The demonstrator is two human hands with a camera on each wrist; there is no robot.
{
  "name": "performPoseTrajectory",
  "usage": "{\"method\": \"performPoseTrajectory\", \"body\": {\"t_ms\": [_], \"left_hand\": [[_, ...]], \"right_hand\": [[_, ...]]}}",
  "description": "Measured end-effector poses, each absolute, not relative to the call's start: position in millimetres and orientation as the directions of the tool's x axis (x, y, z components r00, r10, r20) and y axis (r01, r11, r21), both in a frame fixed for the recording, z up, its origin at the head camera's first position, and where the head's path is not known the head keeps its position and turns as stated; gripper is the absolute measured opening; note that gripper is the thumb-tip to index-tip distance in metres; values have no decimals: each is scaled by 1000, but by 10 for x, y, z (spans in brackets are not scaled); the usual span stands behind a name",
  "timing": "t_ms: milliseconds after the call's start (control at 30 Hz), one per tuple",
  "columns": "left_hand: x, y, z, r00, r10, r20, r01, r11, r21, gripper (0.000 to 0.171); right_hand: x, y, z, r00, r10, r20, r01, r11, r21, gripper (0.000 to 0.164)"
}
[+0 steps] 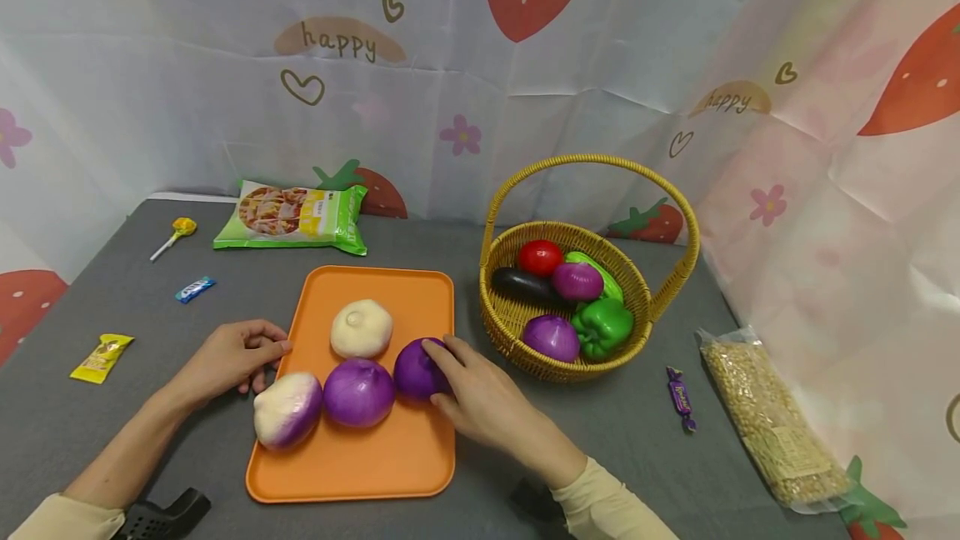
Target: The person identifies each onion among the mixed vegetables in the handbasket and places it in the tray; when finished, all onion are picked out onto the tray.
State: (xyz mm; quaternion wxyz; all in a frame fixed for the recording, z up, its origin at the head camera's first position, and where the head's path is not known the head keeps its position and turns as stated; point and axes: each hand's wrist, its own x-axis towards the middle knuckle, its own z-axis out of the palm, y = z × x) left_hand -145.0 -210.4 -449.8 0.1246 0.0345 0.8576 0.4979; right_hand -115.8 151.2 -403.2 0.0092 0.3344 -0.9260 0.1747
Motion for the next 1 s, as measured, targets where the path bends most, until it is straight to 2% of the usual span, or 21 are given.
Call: {"method": "performPoseTrajectory", "body": {"t_ms": [433,567,833,1000], "left_hand": [[-1455,-2107,-4508,-967,194,-166,-50,494,868,32],[-1457,-2106,-4512,-967,192,-169,-54,491,870,31],[-1457,-2108,-4510,-967,187,-173,-60,493,868,31],[-1450,-2101,-4510,-967,187,-175,-61,498,865,31]], "right_hand": [[-1153,1537,-3987,-775,-609,167,-629,718,-297,59],[-1166,1575,-3901,-781,-582,226,-624,714,-318,54],[-1353,1841,-3663,-782,-416,463,-601,699,-387,40],[-1569,2146,-3578,-817,-284,501,-507,768,-391,40]]}}
